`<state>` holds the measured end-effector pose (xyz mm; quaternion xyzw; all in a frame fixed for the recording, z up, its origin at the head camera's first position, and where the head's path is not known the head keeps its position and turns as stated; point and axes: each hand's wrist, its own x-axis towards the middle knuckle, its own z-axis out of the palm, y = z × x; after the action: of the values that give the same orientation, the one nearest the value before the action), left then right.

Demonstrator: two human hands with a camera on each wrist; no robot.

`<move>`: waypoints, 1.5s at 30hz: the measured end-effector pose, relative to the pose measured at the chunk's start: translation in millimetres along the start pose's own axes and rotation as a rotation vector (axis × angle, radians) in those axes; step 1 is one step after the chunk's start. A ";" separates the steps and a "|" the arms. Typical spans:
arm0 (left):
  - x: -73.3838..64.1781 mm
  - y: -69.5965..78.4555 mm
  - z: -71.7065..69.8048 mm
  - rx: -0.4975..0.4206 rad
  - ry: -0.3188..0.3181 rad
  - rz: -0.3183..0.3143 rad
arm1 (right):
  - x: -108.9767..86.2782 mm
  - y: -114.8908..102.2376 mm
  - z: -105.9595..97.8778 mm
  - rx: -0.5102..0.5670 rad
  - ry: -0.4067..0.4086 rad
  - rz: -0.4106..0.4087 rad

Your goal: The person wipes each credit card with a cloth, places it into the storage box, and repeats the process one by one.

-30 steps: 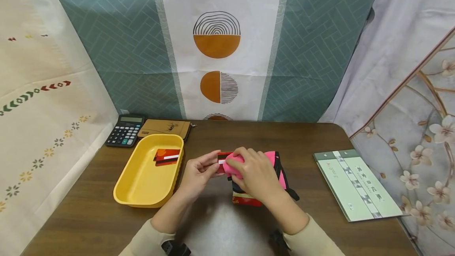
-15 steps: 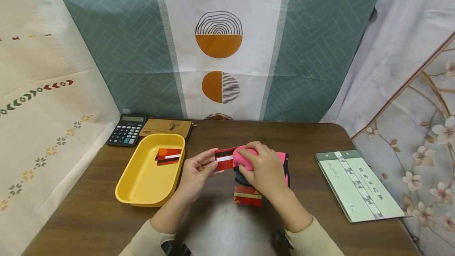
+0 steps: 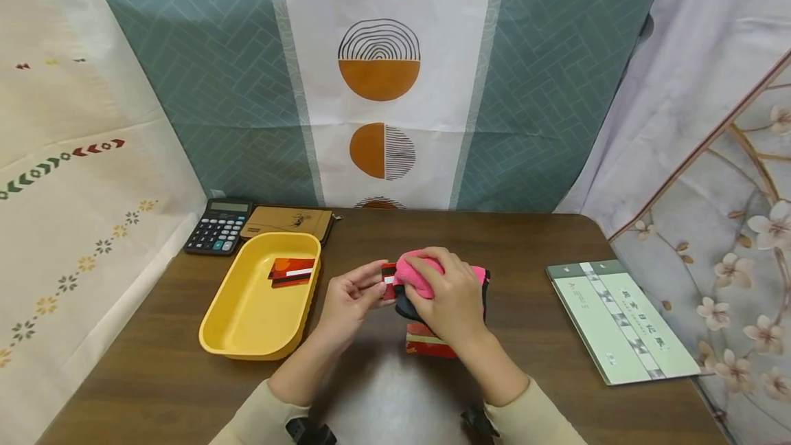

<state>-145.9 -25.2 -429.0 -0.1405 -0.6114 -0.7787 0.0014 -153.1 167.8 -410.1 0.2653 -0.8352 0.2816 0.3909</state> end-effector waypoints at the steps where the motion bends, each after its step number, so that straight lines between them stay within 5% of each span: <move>1: -0.1 0.3 -0.9 -0.008 0.007 0.000 | 0.2 2.4 -0.9 -0.009 0.017 0.016; 5: -0.9 0.6 -1.6 -0.006 0.010 -0.006 | 1.0 6.2 -0.9 -0.041 0.070 0.058; 12: -1.6 -1.1 3.8 0.084 -0.067 0.009 | 5.8 -3.8 4.1 -0.028 0.079 -0.042; 18: -1.2 0.7 2.1 0.018 -0.024 0.017 | 6.7 0.4 3.1 -0.039 0.129 -0.026; 25: 0.4 3.0 1.7 0.002 0.055 0.012 | -7.1 -4.5 8.8 -0.027 0.074 -0.148; 31: -0.4 6.5 -0.2 -0.061 0.083 -0.011 | -8.5 9.8 3.4 -0.050 0.138 -0.080; 35: 0.0 6.5 0.0 -0.081 0.084 -0.021 | -9.4 8.6 1.3 -0.041 0.142 -0.110; 39: 0.3 6.4 -0.4 -0.073 0.072 -0.035 | -9.6 12.9 -2.7 -0.019 0.158 -0.127; 45: -1.4 6.2 -0.4 -0.051 0.041 -0.017 | -2.1 25.4 -10.1 -0.040 0.219 -0.049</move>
<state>-143.6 -27.5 -423.5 -0.1192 -0.5924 -0.7968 0.0039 -163.7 192.9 -413.1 0.2452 -0.7862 0.2827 0.4917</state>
